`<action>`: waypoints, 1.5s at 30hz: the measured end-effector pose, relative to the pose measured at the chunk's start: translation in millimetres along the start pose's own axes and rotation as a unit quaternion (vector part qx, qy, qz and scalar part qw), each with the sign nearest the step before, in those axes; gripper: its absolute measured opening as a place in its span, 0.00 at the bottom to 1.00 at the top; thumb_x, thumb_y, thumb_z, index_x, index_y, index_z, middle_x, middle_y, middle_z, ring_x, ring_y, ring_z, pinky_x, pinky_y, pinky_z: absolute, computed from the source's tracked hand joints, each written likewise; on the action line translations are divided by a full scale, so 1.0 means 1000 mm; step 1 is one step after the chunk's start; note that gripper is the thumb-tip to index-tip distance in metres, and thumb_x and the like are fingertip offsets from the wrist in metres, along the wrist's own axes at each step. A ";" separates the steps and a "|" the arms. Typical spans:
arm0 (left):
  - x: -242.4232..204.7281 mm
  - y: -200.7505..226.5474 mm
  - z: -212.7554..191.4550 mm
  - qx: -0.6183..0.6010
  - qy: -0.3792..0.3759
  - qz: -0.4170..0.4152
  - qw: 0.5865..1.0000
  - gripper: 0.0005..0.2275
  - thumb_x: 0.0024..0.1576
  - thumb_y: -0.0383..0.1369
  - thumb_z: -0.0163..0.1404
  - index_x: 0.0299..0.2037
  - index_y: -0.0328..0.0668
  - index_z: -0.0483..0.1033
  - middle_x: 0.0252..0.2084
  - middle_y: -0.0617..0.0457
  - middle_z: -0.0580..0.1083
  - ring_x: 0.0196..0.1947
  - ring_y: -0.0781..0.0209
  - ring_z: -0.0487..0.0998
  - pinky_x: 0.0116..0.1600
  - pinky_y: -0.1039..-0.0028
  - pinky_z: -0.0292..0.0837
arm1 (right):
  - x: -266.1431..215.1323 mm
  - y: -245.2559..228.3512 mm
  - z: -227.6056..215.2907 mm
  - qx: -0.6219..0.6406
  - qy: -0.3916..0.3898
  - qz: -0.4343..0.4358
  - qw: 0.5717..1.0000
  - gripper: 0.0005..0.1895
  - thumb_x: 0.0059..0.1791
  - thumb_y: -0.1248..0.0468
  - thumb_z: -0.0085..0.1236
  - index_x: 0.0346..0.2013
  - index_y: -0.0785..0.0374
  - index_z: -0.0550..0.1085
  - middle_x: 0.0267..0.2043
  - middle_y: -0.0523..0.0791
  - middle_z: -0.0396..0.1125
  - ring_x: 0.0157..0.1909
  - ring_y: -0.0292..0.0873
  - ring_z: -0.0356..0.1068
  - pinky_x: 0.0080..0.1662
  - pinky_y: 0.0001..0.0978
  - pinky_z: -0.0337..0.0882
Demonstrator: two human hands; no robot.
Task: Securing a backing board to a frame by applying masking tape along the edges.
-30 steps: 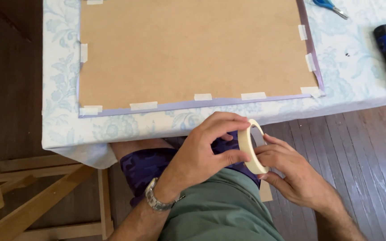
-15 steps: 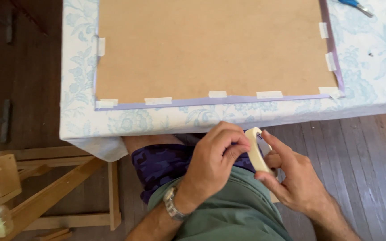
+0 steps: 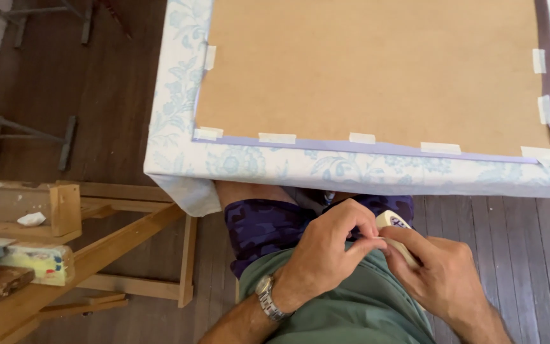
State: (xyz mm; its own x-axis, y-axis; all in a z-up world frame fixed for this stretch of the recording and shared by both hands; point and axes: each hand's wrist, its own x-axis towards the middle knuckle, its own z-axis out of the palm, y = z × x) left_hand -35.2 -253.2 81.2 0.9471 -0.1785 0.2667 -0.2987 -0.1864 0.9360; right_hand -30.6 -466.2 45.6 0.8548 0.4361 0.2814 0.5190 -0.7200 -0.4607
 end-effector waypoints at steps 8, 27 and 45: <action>-0.008 -0.012 -0.004 0.111 0.074 0.143 0.981 0.08 0.63 0.26 0.57 0.42 0.41 0.68 0.35 0.55 0.72 0.32 0.55 0.71 0.41 0.66 0.66 | 0.008 -0.002 0.001 -0.004 -0.109 0.084 0.991 0.19 0.49 0.48 0.50 0.55 0.37 0.77 0.08 0.39 0.52 0.12 0.41 0.52 0.21 0.34 0.59; -0.001 -0.015 -0.043 0.061 0.045 -0.001 0.997 0.03 0.59 0.27 0.56 0.32 0.42 0.78 0.35 0.55 0.78 0.37 0.59 0.78 0.48 0.71 0.73 | 0.051 -0.044 -0.003 -0.189 0.077 -0.251 0.946 0.02 0.52 0.63 0.61 0.37 0.51 0.79 0.14 0.37 0.50 0.16 0.39 0.46 0.22 0.32 0.53; -0.011 -0.031 -0.134 0.093 0.234 -0.105 0.962 0.06 0.60 0.25 0.53 0.43 0.40 0.82 0.43 0.53 0.82 0.42 0.65 0.82 0.47 0.78 0.78 | 0.194 -0.024 0.019 -0.052 -0.055 -0.218 0.973 0.25 0.50 0.51 0.63 0.57 0.62 0.77 0.55 0.51 0.74 0.55 0.56 0.71 0.56 0.50 0.71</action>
State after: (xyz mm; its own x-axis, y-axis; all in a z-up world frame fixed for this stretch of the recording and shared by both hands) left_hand -20.7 -115.9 79.7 0.9246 0.3289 0.1919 -0.0704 -0.3477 0.9350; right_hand 122.7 -354.5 95.2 0.5507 0.7637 0.3368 0.8347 -0.5012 -0.2283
